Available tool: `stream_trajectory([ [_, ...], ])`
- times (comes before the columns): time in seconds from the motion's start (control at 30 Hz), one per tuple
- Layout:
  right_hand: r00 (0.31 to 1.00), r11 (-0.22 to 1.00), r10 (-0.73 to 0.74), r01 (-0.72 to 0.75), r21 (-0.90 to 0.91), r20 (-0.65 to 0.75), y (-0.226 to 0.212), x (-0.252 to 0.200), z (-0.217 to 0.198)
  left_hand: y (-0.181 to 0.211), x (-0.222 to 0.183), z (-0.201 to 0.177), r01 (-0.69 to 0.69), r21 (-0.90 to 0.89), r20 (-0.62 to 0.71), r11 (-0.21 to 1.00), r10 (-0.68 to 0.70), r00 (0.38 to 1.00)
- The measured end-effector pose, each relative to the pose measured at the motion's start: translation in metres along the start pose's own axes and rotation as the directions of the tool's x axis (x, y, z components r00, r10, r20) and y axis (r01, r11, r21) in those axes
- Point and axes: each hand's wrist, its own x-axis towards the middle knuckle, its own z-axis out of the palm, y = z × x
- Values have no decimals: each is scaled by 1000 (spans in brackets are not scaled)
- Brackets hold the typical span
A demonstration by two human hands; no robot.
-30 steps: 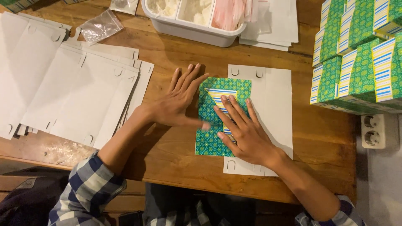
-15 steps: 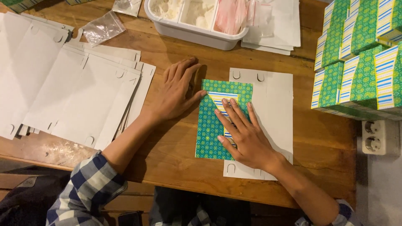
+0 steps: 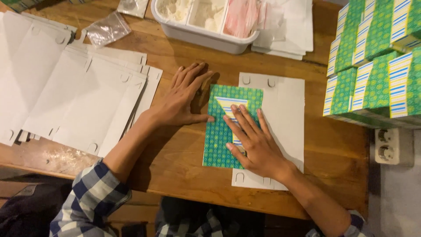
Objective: Assembling cardboard boxes by folding pre-cut templates and applying decorative adhesive strips.
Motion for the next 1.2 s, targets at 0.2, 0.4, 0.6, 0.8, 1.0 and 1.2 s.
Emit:
stream_trajectory([
  [0.2, 1000, 1000, 2, -3, 29, 16, -2, -1, -2, -6, 0, 2, -1, 25, 51, 1000, 0, 999],
  [0.4, 1000, 1000, 1, -1, 13, 9, 2, -2, 2, 4, -2, -3, 5, 11, 105, 1000, -6, 994],
  [0.6, 1000, 999, 4, -4, 35, 0, -1, -2, -1, 14, -4, -14, -4, 8, 180, 1000, 2, 984],
  [0.8, 1000, 1000, -8, 8, 29, 1, 1, -2, 1, 27, -9, -6, -28, -43, 205, 999, 37, 978],
  [1.0, 1000, 1000, -15, 15, 24, 6, 1, -2, 2, 31, -9, -8, -46, -7, 267, 999, 47, 963],
  [1.2, 999, 1000, -29, 29, -5, 16, 1, -3, 4, 36, -13, -4, -84, 22, 282, 996, 74, 956],
])
